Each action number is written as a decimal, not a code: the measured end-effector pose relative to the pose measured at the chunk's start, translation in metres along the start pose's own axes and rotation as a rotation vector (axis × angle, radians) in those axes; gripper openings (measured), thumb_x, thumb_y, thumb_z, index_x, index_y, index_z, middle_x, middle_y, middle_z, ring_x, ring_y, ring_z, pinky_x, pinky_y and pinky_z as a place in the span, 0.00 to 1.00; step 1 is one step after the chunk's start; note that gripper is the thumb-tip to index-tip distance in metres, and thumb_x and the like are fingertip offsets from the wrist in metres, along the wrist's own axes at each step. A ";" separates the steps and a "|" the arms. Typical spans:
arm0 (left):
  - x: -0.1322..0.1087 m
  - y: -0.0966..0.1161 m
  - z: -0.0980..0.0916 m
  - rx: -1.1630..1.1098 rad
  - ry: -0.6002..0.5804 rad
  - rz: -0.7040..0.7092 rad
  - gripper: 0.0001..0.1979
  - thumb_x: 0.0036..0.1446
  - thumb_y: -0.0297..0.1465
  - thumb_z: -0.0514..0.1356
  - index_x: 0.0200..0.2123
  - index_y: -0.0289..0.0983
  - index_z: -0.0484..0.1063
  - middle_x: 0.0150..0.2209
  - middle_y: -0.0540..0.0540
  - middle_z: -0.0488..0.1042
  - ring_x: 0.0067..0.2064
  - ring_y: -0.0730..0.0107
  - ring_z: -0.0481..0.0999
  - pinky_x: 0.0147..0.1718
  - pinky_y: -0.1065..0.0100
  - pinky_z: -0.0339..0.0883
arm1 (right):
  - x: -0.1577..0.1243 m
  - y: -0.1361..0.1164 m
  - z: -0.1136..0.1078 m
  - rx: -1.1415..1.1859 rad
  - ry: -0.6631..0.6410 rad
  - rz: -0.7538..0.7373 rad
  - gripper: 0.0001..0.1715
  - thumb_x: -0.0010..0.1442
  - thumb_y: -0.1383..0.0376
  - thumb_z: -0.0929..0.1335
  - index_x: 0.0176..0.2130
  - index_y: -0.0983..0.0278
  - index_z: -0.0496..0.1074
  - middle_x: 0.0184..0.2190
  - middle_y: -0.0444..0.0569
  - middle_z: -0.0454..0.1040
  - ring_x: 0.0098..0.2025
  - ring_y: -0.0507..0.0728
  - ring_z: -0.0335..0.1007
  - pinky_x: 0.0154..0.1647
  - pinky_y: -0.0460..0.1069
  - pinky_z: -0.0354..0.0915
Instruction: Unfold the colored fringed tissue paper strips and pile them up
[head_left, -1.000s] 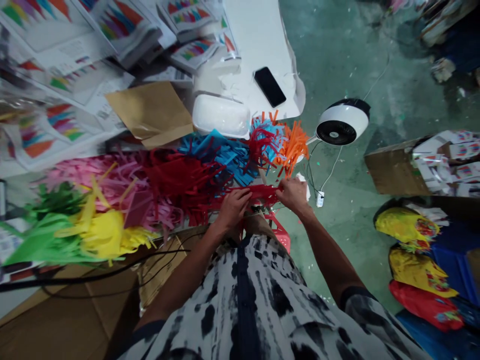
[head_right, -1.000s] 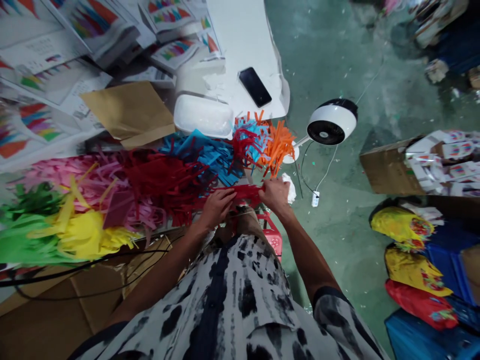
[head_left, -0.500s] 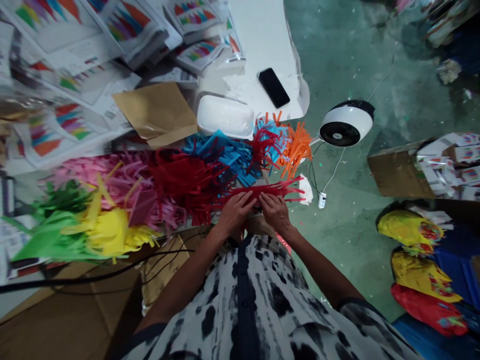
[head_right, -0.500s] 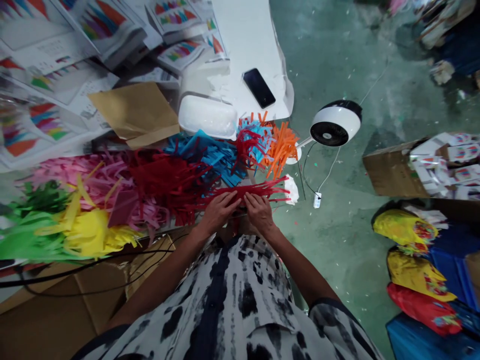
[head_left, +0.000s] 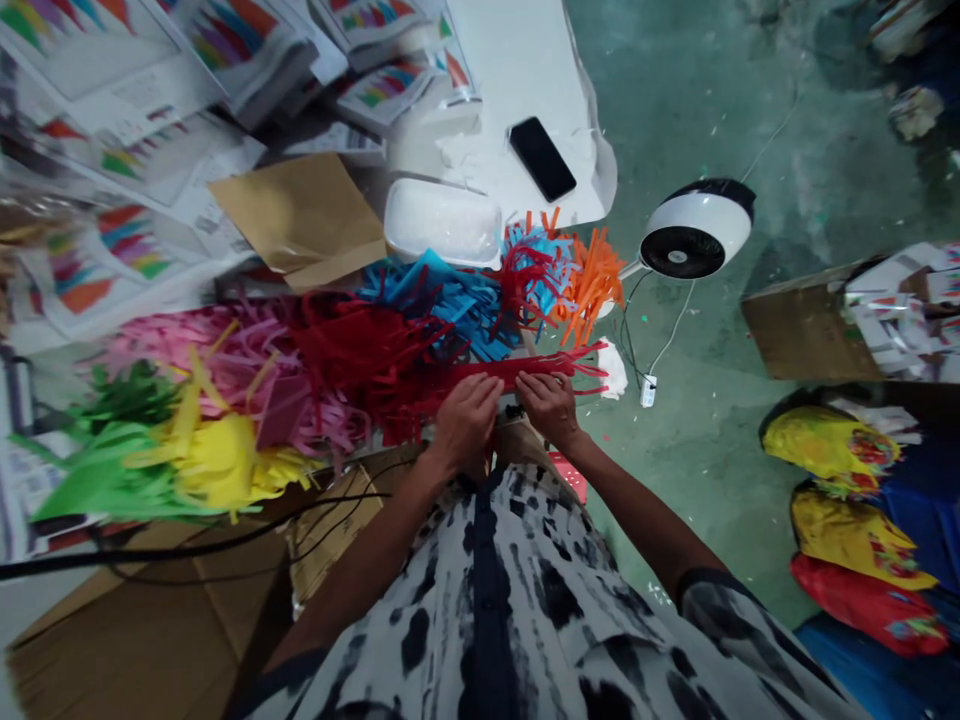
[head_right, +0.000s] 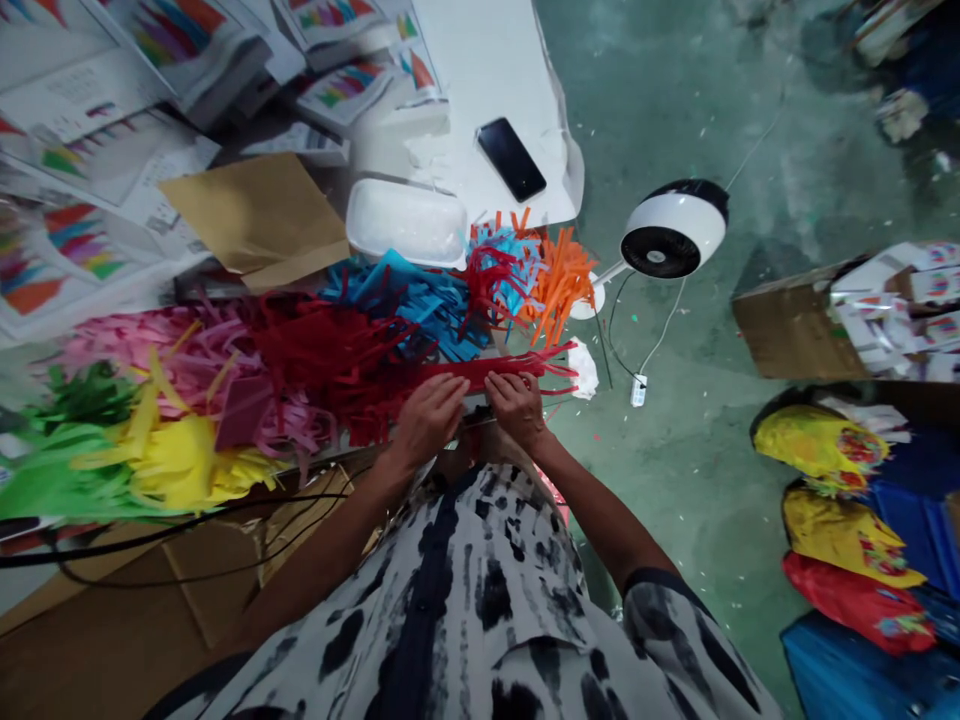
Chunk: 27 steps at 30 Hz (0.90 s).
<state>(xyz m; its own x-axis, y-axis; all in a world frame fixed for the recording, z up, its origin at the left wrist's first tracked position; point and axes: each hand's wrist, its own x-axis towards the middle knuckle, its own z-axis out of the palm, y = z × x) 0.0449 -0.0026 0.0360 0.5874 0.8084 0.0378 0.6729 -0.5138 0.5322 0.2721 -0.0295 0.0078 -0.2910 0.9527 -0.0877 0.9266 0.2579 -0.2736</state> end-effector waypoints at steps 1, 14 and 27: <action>0.003 0.004 0.008 -0.011 -0.039 0.039 0.23 0.70 0.31 0.54 0.65 0.36 0.71 0.67 0.38 0.70 0.72 0.55 0.63 0.70 0.50 0.58 | 0.000 0.001 0.000 0.004 -0.002 -0.005 0.22 0.75 0.66 0.61 0.62 0.60 0.75 0.63 0.52 0.75 0.61 0.60 0.70 0.67 0.59 0.48; -0.001 -0.008 0.014 0.050 -0.068 -0.084 0.22 0.71 0.32 0.54 0.65 0.39 0.71 0.64 0.38 0.73 0.68 0.51 0.68 0.64 0.50 0.62 | 0.009 0.012 -0.006 0.018 -0.026 -0.053 0.21 0.76 0.66 0.60 0.57 0.57 0.78 0.60 0.49 0.78 0.58 0.59 0.72 0.69 0.61 0.45; 0.030 0.020 0.011 0.148 -0.088 -0.238 0.19 0.70 0.35 0.53 0.59 0.41 0.74 0.56 0.33 0.73 0.56 0.44 0.68 0.48 0.48 0.62 | 0.023 -0.008 -0.022 0.003 -0.054 0.011 0.19 0.74 0.60 0.61 0.53 0.58 0.79 0.57 0.53 0.79 0.57 0.63 0.67 0.69 0.61 0.40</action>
<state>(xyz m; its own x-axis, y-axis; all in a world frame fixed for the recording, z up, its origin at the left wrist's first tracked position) 0.0804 0.0084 0.0385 0.4374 0.8866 -0.1503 0.8510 -0.3540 0.3880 0.2628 -0.0058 0.0288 -0.2933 0.9454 -0.1422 0.9292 0.2469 -0.2751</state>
